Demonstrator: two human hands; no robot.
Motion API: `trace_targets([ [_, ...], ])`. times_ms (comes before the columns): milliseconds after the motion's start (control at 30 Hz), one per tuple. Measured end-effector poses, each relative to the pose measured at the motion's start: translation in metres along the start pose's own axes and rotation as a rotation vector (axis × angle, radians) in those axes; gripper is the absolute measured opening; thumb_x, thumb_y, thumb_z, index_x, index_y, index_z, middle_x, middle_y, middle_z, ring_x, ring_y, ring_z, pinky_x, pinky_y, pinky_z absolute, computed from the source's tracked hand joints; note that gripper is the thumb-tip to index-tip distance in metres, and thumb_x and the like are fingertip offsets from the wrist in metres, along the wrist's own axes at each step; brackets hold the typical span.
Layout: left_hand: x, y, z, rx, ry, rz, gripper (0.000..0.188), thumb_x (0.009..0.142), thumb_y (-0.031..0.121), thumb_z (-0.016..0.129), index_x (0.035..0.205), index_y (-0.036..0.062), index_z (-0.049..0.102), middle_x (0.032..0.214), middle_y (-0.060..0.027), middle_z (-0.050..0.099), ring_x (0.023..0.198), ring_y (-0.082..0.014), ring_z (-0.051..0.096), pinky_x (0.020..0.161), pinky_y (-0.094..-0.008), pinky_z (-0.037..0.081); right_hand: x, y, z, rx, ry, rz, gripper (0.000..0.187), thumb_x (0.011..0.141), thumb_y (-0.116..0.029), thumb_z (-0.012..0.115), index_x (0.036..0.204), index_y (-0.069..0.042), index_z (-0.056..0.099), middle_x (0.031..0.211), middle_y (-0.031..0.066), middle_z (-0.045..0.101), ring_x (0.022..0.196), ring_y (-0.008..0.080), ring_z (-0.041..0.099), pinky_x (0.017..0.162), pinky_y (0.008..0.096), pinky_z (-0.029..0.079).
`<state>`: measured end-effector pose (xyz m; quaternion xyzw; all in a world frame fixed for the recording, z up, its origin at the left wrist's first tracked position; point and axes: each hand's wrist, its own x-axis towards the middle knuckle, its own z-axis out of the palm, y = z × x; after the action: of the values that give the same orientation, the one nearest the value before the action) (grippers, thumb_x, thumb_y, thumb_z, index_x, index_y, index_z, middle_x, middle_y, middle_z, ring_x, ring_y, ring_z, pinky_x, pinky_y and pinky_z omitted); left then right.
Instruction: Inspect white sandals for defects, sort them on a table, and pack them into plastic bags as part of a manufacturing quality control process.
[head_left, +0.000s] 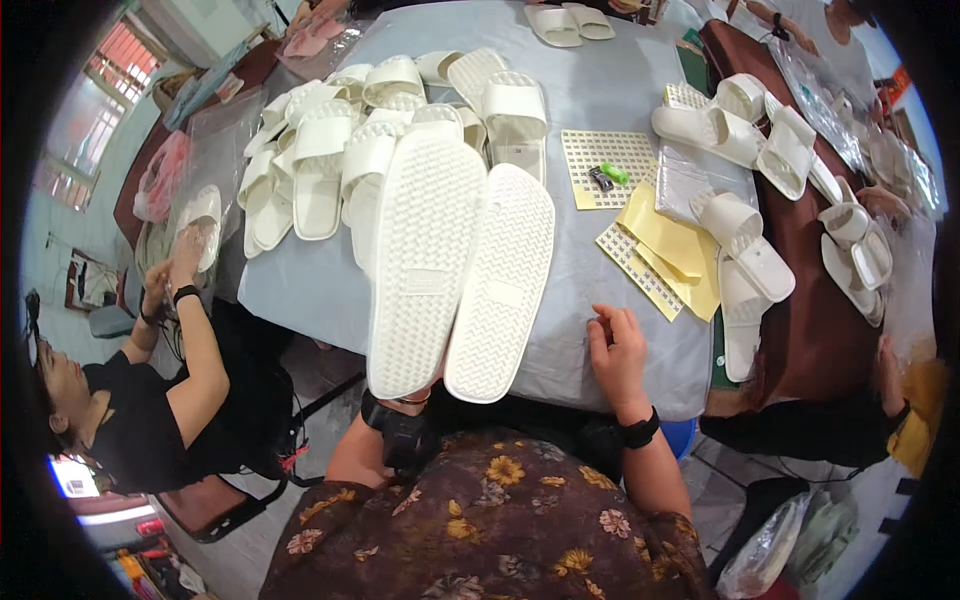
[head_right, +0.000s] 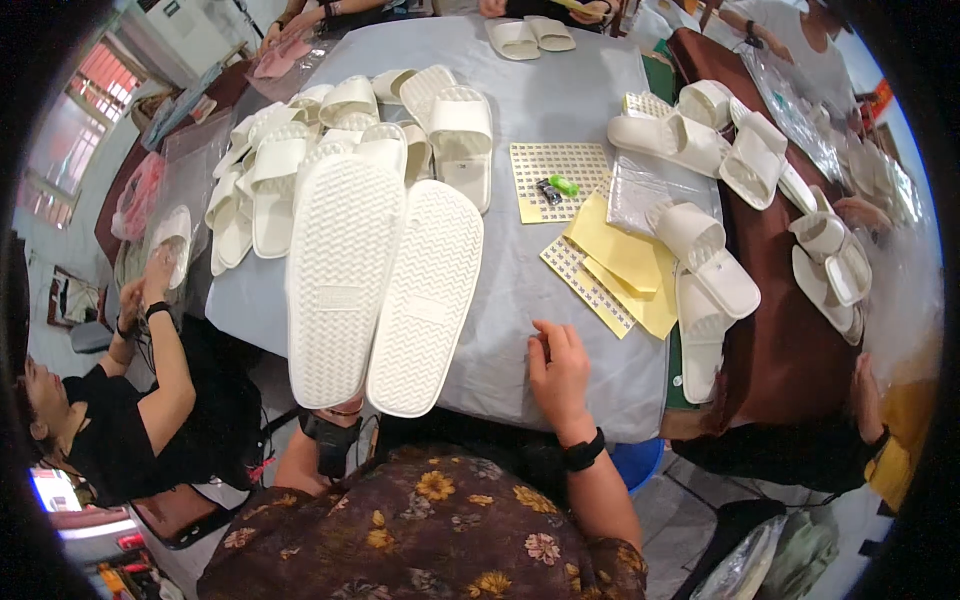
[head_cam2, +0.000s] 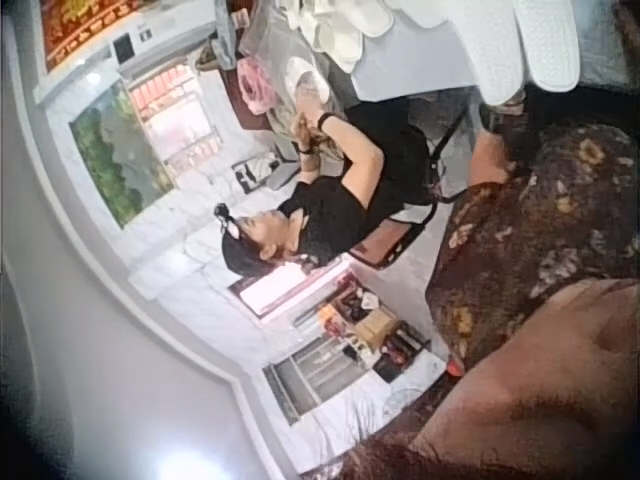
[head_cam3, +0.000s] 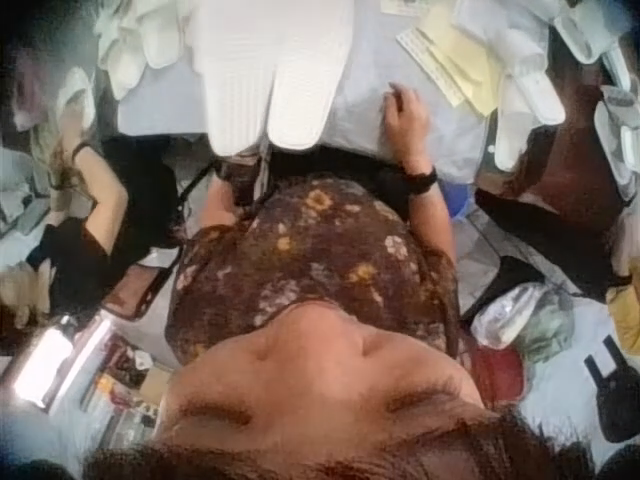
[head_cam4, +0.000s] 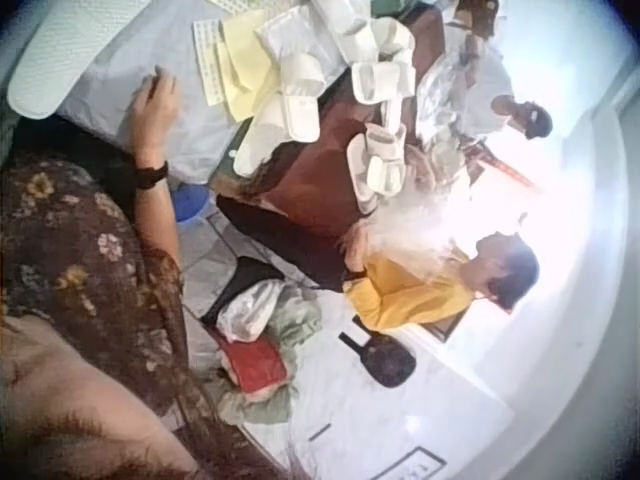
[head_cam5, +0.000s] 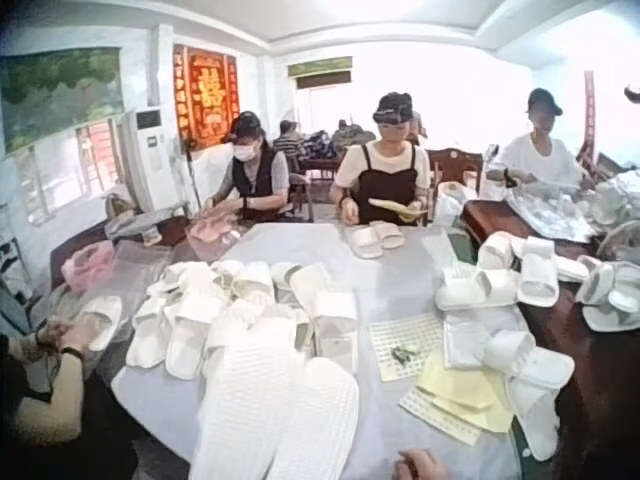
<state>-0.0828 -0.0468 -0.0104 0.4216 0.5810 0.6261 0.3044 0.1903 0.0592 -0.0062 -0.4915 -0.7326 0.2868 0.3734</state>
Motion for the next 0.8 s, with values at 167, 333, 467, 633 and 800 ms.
trace_targets([
  [167,-0.023,0.011,-0.020,0.046,-0.062,-0.018,0.047,0.098,0.023,0.059,0.137,-0.0008,0.050,0.124,-0.0174,0.065,0.101,-0.0231,0.070,0.084,-0.0355,0.058,-0.002,0.007,0.000,0.019,0.022,-0.004,0.017,0.086,-0.003,0.066,0.103,-0.003,0.066,0.086,0.0128,0.062,0.073,0.0286,0.063,0.066,0.0375,0.051],
  [333,-0.016,0.016,-0.011,0.072,-0.084,-0.049,0.047,0.097,0.023,0.060,0.136,-0.0009,0.051,0.124,-0.0171,0.065,0.101,-0.0228,0.069,0.084,-0.0352,0.058,-0.001,0.002,-0.001,0.001,0.032,-0.033,0.018,0.084,-0.002,0.066,0.102,-0.004,0.067,0.086,0.0128,0.063,0.077,0.0299,0.064,0.067,0.0381,0.052],
  [467,-0.011,0.020,-0.011,0.093,-0.100,-0.069,0.047,0.097,0.023,0.060,0.136,-0.0009,0.051,0.124,-0.0169,0.065,0.102,-0.0226,0.069,0.085,-0.0349,0.058,-0.001,0.003,-0.001,-0.009,0.041,-0.056,0.018,0.084,-0.001,0.066,0.101,-0.004,0.066,0.086,0.0125,0.063,0.077,0.0303,0.064,0.068,0.0383,0.052],
  [633,-0.006,0.026,-0.002,0.132,-0.099,-0.087,0.047,0.097,0.023,0.061,0.136,-0.0010,0.051,0.123,-0.0166,0.065,0.102,-0.0224,0.069,0.086,-0.0346,0.057,-0.001,0.004,0.002,0.015,0.040,-0.052,0.017,0.084,-0.001,0.065,0.101,-0.004,0.066,0.086,0.0121,0.063,0.077,0.0296,0.064,0.068,0.0380,0.051],
  [800,0.004,0.034,-0.007,0.174,-0.089,-0.102,0.047,0.097,0.023,0.061,0.136,-0.0010,0.051,0.123,-0.0163,0.065,0.102,-0.0222,0.069,0.086,-0.0342,0.057,-0.001,0.001,0.000,-0.004,0.033,-0.048,0.017,0.084,-0.001,0.066,0.101,-0.004,0.066,0.085,0.0121,0.062,0.076,0.0293,0.063,0.067,0.0377,0.051],
])
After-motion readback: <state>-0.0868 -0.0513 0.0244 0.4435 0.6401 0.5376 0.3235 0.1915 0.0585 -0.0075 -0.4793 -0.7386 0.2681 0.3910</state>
